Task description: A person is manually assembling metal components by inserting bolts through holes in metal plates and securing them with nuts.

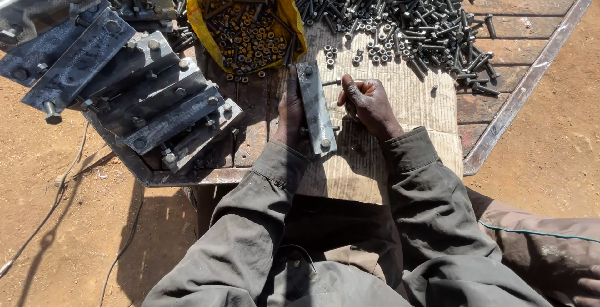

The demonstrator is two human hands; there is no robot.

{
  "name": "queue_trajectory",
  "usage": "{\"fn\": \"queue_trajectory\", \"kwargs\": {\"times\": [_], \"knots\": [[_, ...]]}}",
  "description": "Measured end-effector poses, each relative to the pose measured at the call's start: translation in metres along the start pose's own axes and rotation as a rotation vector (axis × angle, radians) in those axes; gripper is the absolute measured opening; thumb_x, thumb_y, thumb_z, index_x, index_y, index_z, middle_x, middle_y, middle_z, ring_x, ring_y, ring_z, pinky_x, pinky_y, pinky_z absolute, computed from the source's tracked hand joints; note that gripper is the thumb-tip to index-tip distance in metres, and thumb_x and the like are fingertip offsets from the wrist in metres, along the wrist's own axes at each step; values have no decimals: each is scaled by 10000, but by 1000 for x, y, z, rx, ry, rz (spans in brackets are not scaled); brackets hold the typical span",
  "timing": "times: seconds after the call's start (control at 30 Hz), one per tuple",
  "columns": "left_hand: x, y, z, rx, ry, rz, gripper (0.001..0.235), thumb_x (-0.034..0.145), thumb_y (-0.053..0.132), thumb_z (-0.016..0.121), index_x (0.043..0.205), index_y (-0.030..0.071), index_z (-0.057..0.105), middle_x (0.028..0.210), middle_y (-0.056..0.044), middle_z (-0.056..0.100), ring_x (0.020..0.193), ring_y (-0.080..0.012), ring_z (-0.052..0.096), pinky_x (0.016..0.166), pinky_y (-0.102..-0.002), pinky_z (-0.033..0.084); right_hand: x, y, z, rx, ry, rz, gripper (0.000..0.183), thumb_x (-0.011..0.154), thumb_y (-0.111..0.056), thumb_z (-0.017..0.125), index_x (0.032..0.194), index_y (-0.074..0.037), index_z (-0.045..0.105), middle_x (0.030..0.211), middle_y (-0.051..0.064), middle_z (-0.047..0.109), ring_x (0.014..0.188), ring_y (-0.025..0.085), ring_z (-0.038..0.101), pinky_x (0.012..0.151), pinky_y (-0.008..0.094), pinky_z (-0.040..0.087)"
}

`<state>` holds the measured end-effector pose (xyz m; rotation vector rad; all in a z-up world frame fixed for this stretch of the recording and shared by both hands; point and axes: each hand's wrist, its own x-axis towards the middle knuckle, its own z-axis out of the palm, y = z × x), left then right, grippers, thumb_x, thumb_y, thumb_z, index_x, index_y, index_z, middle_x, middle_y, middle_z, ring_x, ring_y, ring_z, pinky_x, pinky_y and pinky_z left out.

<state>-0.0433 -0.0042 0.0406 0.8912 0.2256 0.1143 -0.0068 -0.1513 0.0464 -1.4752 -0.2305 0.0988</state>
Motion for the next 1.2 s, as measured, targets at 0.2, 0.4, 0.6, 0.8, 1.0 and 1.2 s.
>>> {"fn": "queue_trajectory", "kwargs": {"times": [0.2, 0.4, 0.6, 0.8, 1.0, 1.2], "knots": [[-2, -3, -7, -2, -11, -25, 230, 988, 314, 705, 1054, 108, 781, 964, -46, 751, 884, -171, 692, 975, -393, 543, 1, 1, 0, -27, 11, -67, 425, 1085, -335, 631, 854, 14, 707, 398, 93, 429, 317, 142, 457, 348, 213, 359], [1, -9, -16, -6, -26, -48, 220, 964, 295, 732, 1095, 121, 766, 995, -28, 745, 900, -157, 680, 963, -372, 537, -5, -18, 10, 6, 33, -80, 334, 1055, -261, 661, 929, 39, 734, 417, 62, 403, 356, 105, 436, 392, 192, 349], [8, -21, -37, -10, -44, -73, 241, 940, 275, 759, 1135, 134, 751, 1026, -9, 739, 916, -142, 667, 952, -350, 531, -5, -18, 9, 50, 33, -63, 348, 1055, -270, 675, 912, 42, 734, 432, 62, 378, 355, 104, 431, 382, 214, 349], [7, -18, -30, -12, -61, -97, 286, 916, 255, 786, 1176, 147, 735, 1058, 9, 733, 932, -128, 654, 940, -329, 526, -3, -19, 12, -16, 63, -51, 437, 1066, -269, 685, 726, 4, 697, 392, 72, 412, 335, 121, 459, 360, 216, 362], [11, -18, -30, -16, -76, -118, 346, 892, 236, 813, 1216, 160, 720, 1089, 27, 726, 948, -114, 641, 929, -307, 520, -4, -26, 8, -36, 19, -25, 528, 1078, -325, 662, 651, -14, 659, 383, 81, 424, 311, 117, 435, 341, 222, 353], [22, -20, -27, -19, -102, -139, 414, 868, 216, 840, 1257, 173, 704, 1120, 45, 720, 964, -100, 628, 917, -286, 514, -1, -43, -8, 325, 279, 102, 359, 1054, -308, 639, 930, 25, 691, 530, 30, 470, 401, 72, 459, 384, 173, 298]]}}
